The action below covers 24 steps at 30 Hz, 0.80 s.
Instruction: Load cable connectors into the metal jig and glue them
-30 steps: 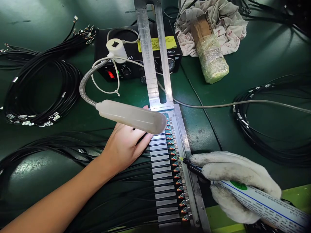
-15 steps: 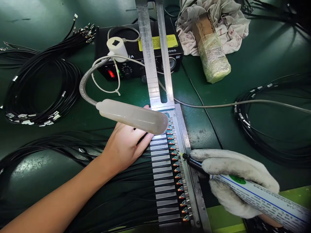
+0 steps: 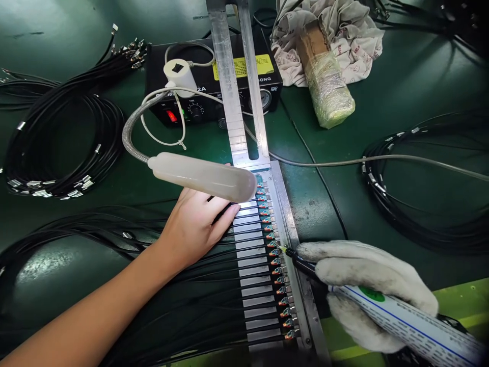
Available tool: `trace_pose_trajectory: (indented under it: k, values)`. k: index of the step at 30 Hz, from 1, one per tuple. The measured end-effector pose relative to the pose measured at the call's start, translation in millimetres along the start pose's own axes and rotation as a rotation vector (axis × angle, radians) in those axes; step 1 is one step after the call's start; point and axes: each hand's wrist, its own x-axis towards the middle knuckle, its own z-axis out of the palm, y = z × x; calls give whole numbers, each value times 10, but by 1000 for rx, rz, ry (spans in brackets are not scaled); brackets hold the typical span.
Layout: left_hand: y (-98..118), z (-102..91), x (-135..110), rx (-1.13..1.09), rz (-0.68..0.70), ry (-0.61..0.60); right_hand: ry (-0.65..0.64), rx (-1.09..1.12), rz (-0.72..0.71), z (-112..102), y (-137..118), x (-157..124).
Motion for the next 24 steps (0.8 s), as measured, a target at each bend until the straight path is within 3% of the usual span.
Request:
trace_pose_trajectory:
  k: [24]
  values:
    - [1, 9, -2, 25, 9, -11, -49, 9, 9, -21, -13, 21]
